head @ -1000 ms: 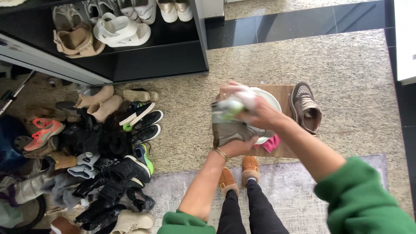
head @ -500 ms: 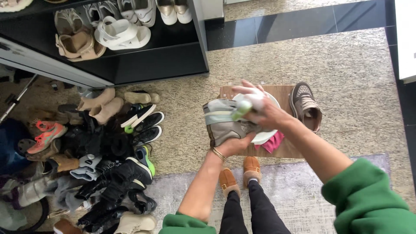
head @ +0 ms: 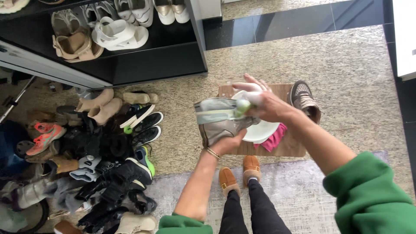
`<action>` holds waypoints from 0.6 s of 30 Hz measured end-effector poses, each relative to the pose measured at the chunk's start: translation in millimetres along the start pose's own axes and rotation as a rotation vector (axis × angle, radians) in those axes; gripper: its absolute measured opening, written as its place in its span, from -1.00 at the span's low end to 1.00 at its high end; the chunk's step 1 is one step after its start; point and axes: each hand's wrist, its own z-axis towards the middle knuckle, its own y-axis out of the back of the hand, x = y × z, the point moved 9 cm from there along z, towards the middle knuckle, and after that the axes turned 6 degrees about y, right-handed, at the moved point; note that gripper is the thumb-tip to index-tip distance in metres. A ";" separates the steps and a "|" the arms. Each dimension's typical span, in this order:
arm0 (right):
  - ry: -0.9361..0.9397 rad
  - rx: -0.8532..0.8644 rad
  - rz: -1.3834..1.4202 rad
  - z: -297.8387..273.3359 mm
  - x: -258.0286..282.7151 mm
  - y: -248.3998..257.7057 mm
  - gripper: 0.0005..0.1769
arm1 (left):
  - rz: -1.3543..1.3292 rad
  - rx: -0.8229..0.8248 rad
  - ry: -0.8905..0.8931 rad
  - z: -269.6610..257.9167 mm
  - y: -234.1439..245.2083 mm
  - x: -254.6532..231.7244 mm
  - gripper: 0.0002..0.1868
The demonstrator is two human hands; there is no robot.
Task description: The person cleans a pair of sneakers and a pair of slippers using a sponge, soapy water, and a cloth before placing them into a shoe cabinet.
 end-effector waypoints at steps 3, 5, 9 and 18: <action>-0.016 0.073 -0.237 -11.8 -7.4 9.1 -0.51 | 1.039 0.201 -0.585 -3.5 -60.5 -62.2 -0.39; -0.018 0.057 -0.265 -6.5 -7.8 8.7 -0.55 | -0.015 0.059 -0.038 -4.9 -27.1 -43.1 -0.50; 0.067 -0.046 -0.071 15.0 2.5 -11.0 -0.64 | 1.417 0.211 -0.508 15.6 -74.8 -68.0 -0.29; 0.099 -0.113 -0.108 13.5 -1.0 1.2 -0.52 | -0.041 0.036 0.165 16.7 -42.5 -70.0 -0.52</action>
